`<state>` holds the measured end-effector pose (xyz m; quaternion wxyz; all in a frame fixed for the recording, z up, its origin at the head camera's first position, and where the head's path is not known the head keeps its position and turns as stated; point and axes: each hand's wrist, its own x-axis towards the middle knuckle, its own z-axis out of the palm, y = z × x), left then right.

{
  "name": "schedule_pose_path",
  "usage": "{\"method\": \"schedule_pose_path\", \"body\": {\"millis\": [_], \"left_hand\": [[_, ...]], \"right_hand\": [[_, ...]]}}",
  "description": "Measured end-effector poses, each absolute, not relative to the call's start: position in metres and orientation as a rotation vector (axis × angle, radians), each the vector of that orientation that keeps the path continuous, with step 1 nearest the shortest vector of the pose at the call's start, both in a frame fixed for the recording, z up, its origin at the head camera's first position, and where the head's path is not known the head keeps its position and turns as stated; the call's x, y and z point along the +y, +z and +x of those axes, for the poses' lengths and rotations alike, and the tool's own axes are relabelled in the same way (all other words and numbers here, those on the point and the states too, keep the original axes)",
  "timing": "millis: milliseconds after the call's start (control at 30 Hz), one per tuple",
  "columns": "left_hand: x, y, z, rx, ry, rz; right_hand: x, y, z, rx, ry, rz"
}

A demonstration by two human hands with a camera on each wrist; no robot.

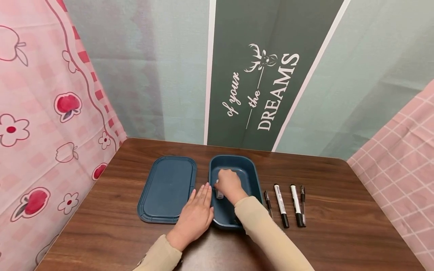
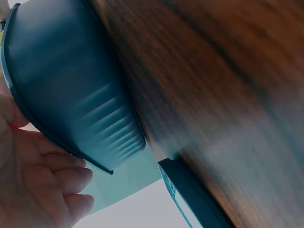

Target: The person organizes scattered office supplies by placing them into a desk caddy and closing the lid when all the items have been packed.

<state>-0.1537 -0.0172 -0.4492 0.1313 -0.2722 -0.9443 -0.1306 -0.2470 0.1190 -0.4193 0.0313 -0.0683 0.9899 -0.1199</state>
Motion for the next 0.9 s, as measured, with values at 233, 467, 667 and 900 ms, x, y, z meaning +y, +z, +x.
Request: {"method": "schedule_pose_path", "body": {"millis": [233, 467, 667, 900], "left_hand": [[-0.018, -0.449, -0.154, -2.738, -0.394, -0.789], [-0.018, -0.447, -0.153, -2.723, -0.396, -0.795], [-0.018, -0.446, -0.153, -2.713, -0.396, -0.794], [-0.018, -0.447, -0.153, -2.697, -0.387, -0.799]], "right_hand": [[0.116, -0.418, -0.245, 3.063, -0.32, -0.231], [0.117, -0.417, -0.244, 3.047, -0.359, -0.206], [0.119, -0.415, -0.244, 3.047, -0.385, -0.181], [0.128, -0.412, -0.245, 3.029, -0.441, -0.151]]}}
